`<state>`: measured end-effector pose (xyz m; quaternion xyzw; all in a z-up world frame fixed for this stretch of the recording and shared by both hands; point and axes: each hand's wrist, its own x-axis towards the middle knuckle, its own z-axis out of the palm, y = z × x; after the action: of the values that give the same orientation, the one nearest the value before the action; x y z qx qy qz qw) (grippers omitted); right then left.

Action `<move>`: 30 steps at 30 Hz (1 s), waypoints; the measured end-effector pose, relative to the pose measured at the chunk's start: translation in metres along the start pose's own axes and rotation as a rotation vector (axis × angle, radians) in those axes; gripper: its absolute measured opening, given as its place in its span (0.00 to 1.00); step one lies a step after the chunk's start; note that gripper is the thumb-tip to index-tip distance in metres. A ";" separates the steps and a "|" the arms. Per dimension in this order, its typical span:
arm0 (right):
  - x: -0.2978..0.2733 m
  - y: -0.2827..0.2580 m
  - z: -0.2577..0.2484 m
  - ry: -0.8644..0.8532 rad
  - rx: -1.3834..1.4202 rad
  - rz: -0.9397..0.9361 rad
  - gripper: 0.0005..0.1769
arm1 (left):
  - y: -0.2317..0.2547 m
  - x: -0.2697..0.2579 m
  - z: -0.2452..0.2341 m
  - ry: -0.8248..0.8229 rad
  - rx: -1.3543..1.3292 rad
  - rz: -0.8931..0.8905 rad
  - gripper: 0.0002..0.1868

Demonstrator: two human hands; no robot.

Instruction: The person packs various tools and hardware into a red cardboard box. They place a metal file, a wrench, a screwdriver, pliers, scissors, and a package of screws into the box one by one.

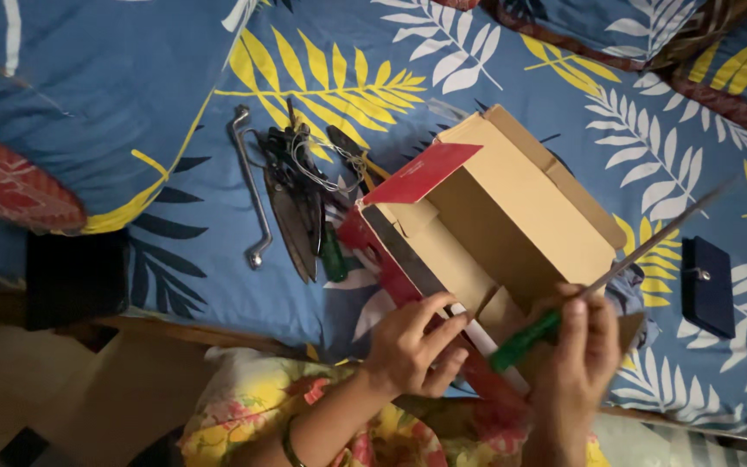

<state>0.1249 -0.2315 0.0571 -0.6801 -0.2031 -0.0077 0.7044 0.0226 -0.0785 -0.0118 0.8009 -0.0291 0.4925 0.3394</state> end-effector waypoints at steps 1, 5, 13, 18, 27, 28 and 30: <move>0.002 -0.001 -0.007 0.047 -0.009 0.049 0.09 | 0.000 0.000 0.000 -0.004 -0.007 -0.002 0.17; 0.021 0.007 -0.032 -0.073 -0.389 0.014 0.13 | 0.000 -0.003 0.003 -0.018 0.009 -0.006 0.14; 0.023 -0.003 -0.007 -0.380 -1.146 -0.306 0.17 | -0.006 -0.012 0.014 -0.017 0.028 0.001 0.12; 0.025 0.000 0.019 -0.433 -1.371 -0.171 0.10 | -0.004 -0.010 0.012 -0.012 0.051 -0.003 0.10; 0.035 0.027 0.033 -0.580 -1.272 -0.126 0.27 | 0.002 -0.005 0.004 -0.030 0.020 -0.020 0.09; 0.035 0.028 0.034 -0.585 -1.261 -0.105 0.29 | 0.002 -0.005 0.004 -0.025 0.014 -0.021 0.09; 0.035 0.028 0.037 -0.600 -1.186 -0.177 0.31 | 0.001 -0.005 0.005 -0.018 0.003 -0.024 0.09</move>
<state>0.1550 -0.1841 0.0400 -0.9055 -0.4064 0.0136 0.1212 0.0234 -0.0837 -0.0165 0.8060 -0.0219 0.4815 0.3436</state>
